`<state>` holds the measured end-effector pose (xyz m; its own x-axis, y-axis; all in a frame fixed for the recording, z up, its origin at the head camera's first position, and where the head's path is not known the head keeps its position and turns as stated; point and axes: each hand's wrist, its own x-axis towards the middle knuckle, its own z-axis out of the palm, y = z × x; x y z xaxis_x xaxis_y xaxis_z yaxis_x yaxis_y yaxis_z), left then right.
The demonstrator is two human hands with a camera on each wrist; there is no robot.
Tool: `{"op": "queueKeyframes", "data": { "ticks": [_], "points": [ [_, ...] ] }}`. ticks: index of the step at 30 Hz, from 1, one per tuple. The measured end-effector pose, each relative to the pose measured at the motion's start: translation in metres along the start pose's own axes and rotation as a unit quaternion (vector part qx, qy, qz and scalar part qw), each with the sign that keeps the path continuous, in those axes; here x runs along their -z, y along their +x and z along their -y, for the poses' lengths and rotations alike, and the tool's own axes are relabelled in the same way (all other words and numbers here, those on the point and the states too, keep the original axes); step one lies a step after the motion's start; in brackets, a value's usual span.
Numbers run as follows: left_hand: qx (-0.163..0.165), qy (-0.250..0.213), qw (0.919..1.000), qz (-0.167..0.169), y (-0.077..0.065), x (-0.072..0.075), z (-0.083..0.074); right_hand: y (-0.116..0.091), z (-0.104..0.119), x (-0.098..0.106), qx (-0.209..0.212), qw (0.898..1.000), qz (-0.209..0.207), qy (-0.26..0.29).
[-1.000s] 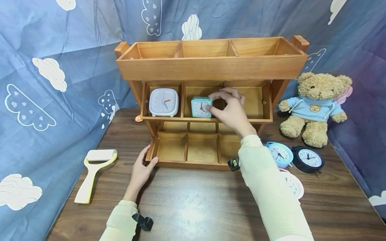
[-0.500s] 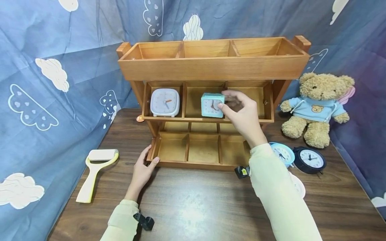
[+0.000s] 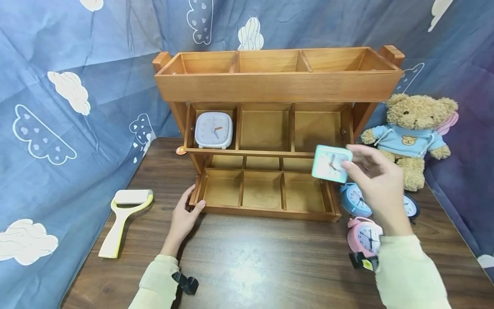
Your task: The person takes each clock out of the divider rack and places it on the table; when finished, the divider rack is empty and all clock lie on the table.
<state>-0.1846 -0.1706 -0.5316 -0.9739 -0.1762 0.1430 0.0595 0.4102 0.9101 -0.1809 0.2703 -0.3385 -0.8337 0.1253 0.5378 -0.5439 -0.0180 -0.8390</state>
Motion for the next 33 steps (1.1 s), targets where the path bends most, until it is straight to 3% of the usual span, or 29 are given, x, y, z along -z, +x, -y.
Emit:
{"op": "queueKeyframes", "data": {
  "ticks": [2, 6, 8, 11, 14, 18, 25, 28, 33],
  "points": [
    [-0.002, -0.001, 1.0, -0.001, 0.0, -0.001, 0.0, -0.011, -0.002, 0.02, -0.023, 0.998, -0.048, -0.037],
    [-0.007, -0.003, 1.0, 0.001, 0.0, -0.002, 0.0, -0.034, -0.013, 0.065, -0.068, 0.98, -0.132, -0.134],
    [-0.008, -0.005, 1.0, 0.001, 0.001, -0.003, 0.0, -0.044, -0.023, 0.087, -0.084, 0.976, -0.164, -0.115],
    [-0.007, -0.006, 1.0, 0.0, 0.0, -0.003, 0.0, -0.06, -0.038, 0.121, -0.092, 0.979, -0.181, -0.029],
    [-0.005, -0.005, 1.0, 0.001, 0.001, -0.001, 0.0, -0.076, -0.053, 0.149, -0.096, 0.977, -0.19, 0.029],
    [-0.004, -0.003, 1.0, 0.004, 0.001, 0.0, 0.0, -0.096, -0.067, 0.18, -0.116, 0.974, -0.184, 0.056],
    [-0.002, -0.002, 1.0, 0.004, 0.0, 0.0, 0.0, -0.124, -0.094, 0.222, -0.198, 0.969, -0.15, 0.013],
    [-0.002, -0.003, 1.0, 0.003, 0.0, 0.0, -0.001, -0.13, -0.101, 0.23, -0.228, 0.964, -0.139, 0.004],
    [-0.003, -0.005, 1.0, 0.002, 0.0, -0.001, -0.002, -0.131, -0.102, 0.227, -0.296, 0.942, -0.141, -0.076]
  ]
}}
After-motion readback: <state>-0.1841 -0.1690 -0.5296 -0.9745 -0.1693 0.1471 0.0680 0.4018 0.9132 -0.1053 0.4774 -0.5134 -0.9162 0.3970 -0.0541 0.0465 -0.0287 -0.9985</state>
